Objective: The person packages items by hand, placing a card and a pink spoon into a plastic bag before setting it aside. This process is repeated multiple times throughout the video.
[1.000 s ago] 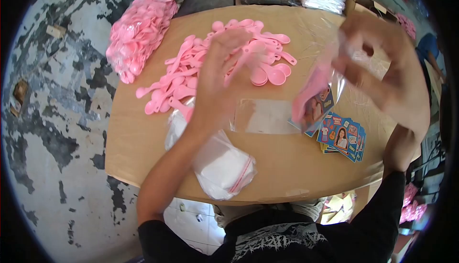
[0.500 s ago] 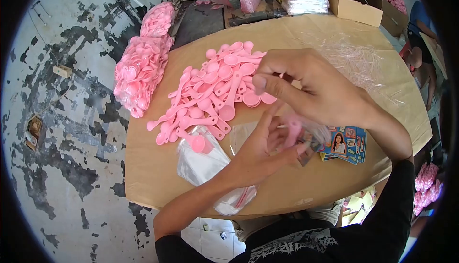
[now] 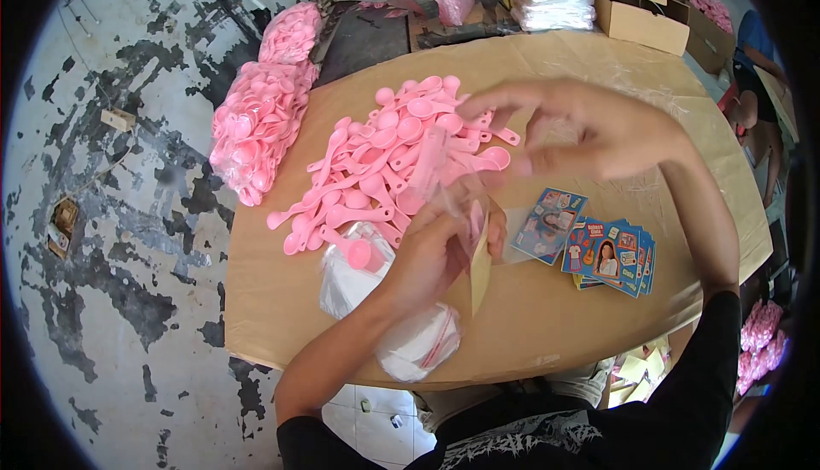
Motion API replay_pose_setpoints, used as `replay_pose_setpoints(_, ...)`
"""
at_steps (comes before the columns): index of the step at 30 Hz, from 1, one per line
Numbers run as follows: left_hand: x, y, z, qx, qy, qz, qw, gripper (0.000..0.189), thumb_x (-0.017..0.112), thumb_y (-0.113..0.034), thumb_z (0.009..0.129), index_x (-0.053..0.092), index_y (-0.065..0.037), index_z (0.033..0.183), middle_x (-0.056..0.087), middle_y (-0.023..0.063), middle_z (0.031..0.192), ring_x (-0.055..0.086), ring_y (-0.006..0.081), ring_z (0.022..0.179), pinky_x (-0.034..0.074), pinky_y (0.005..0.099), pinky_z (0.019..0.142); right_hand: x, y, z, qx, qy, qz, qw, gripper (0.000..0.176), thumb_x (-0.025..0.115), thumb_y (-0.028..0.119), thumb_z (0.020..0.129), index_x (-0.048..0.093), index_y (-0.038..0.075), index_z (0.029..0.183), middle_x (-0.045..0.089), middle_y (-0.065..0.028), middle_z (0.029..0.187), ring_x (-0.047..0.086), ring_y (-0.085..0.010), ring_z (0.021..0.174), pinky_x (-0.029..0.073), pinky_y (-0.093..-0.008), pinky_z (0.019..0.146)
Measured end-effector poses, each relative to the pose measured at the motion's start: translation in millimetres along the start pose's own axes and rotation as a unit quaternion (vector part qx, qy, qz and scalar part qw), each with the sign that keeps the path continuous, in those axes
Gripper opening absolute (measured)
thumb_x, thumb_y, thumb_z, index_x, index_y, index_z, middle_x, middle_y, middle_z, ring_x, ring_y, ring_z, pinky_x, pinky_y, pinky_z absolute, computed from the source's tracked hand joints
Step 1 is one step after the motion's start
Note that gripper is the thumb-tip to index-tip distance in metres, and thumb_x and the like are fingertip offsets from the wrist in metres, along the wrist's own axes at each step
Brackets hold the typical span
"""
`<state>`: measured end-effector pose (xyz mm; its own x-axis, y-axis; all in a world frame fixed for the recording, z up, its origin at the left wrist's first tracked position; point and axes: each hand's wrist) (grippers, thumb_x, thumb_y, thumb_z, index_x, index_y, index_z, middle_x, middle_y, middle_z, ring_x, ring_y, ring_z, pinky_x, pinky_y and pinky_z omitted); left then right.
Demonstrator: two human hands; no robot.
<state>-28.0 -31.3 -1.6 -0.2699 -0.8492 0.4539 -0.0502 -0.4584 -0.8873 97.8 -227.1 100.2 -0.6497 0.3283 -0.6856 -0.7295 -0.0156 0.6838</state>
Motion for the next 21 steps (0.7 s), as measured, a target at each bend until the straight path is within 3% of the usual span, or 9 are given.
replay_pose_setpoints(3, 5, 4, -3, -0.053, 0.013, 0.020, 0.998, 0.049, 0.046, -0.029, 0.093, 0.043, -0.001, 0.133, 0.058, 0.0113, 0.091, 0.061, 0.0256, 0.087, 0.051, 0.0364, 0.083, 22, -8, 8, -0.056, -0.027, -0.005, 0.998, 0.048, 0.062, 0.018, 0.092, 0.048, 0.004, 0.135, 0.067, -0.0094, 0.112, 0.063, -0.0179, 0.095, 0.050, -0.0303, 0.079)
replay_pose_setpoints(4, 8, 4, -4, -0.055, 0.005, -0.003, 0.998, 0.049, 0.045, -0.029, 0.095, 0.042, -0.001, 0.134, 0.058, 0.0126, 0.096, 0.061, 0.0257, 0.092, 0.051, 0.0378, 0.086, 25, -6, 11, -0.023, -0.029, 0.058, 0.998, 0.045, 0.063, 0.017, 0.091, 0.051, 0.001, 0.131, 0.070, -0.0077, 0.097, 0.063, -0.0154, 0.084, 0.049, -0.0277, 0.078)
replay_pose_setpoints(6, 15, 0, -5, -0.057, -0.010, -0.049, 0.997, 0.048, 0.043, -0.030, 0.098, 0.039, -0.001, 0.137, 0.059, 0.0152, 0.105, 0.061, 0.0259, 0.103, 0.050, 0.0405, 0.091, 25, -5, 10, -0.006, -0.059, 0.146, 0.988, 0.041, 0.063, 0.014, 0.091, 0.052, 0.000, 0.128, 0.069, -0.0078, 0.089, 0.061, -0.0129, 0.079, 0.049, -0.0257, 0.075)
replay_pose_setpoints(10, 18, -15, 1, 0.077, -0.040, -0.030, 0.996, 0.067, 0.028, -0.049, 0.099, 0.032, 0.002, 0.141, 0.054, 0.0217, 0.129, 0.051, 0.0364, 0.125, 0.043, 0.0460, 0.103, 22, 4, 8, 0.050, -0.154, 0.090, 0.983, 0.033, 0.061, 0.007, 0.090, 0.054, -0.002, 0.122, 0.066, -0.0083, 0.081, 0.060, -0.0103, 0.070, 0.049, -0.0248, 0.068)
replay_pose_setpoints(13, 16, -16, 2, 0.111, -0.058, 0.123, 0.985, 0.062, 0.026, -0.046, 0.102, 0.031, 0.004, 0.140, 0.052, 0.0222, 0.131, 0.051, 0.0354, 0.125, 0.043, 0.0466, 0.104, 22, 12, 8, 0.096, -0.131, 0.115, 0.980, 0.029, 0.060, 0.006, 0.090, 0.056, -0.001, 0.118, 0.065, -0.0074, 0.078, 0.061, -0.0105, 0.067, 0.050, -0.0268, 0.062)
replay_pose_setpoints(14, 21, -19, -1, 0.126, -0.095, 0.147, 0.976, 0.049, 0.030, -0.032, 0.105, 0.035, 0.003, 0.139, 0.055, 0.0218, 0.128, 0.056, 0.0324, 0.120, 0.047, 0.0426, 0.100, 22, 14, 9, 0.101, -0.136, 0.098, 0.981, 0.029, 0.061, 0.006, 0.089, 0.056, -0.001, 0.117, 0.065, -0.0077, 0.077, 0.061, -0.0116, 0.064, 0.050, -0.0278, 0.060)
replay_pose_setpoints(16, 18, -19, -1, 0.143, -0.128, 0.137, 0.972, 0.043, 0.033, -0.026, 0.105, 0.038, 0.002, 0.137, 0.057, 0.0210, 0.125, 0.061, 0.0287, 0.111, 0.052, 0.0387, 0.093, 24, 16, 9, 0.111, -0.147, 0.062, 0.981, 0.027, 0.061, 0.005, 0.088, 0.057, 0.000, 0.114, 0.064, -0.0082, 0.074, 0.060, -0.0138, 0.060, 0.050, -0.0299, 0.058)
replay_pose_setpoints(19, 20, -24, 0, 0.151, -0.148, 0.134, 0.968, 0.039, 0.035, -0.022, 0.105, 0.042, 0.002, 0.135, 0.061, 0.0185, 0.120, 0.066, 0.0210, 0.097, 0.056, 0.0321, 0.081, 26, 13, 8, 0.071, -0.175, -0.024, 0.982, 0.027, 0.064, 0.005, 0.085, 0.059, 0.002, 0.112, 0.064, -0.0099, 0.077, 0.063, -0.0205, 0.069, 0.051, -0.0336, 0.063)
replay_pose_setpoints(21, 20, -25, 0, 0.156, -0.153, 0.163, 0.962, 0.038, 0.036, -0.021, 0.105, 0.043, 0.002, 0.135, 0.063, 0.0163, 0.117, 0.067, 0.0166, 0.089, 0.058, 0.0286, 0.075, 32, 3, 12, -0.046, -0.261, -0.182, 0.947, 0.026, 0.066, 0.007, 0.082, 0.061, 0.004, 0.107, 0.063, -0.0101, 0.081, 0.063, -0.0245, 0.078, 0.051, -0.0366, 0.067)
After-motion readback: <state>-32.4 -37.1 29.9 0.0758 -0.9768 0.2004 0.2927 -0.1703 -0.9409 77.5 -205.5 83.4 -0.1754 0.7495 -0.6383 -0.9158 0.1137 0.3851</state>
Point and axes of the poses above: each hand's wrist, its own z-axis towards the middle knuckle, its own x-axis out of the palm, y = z × x
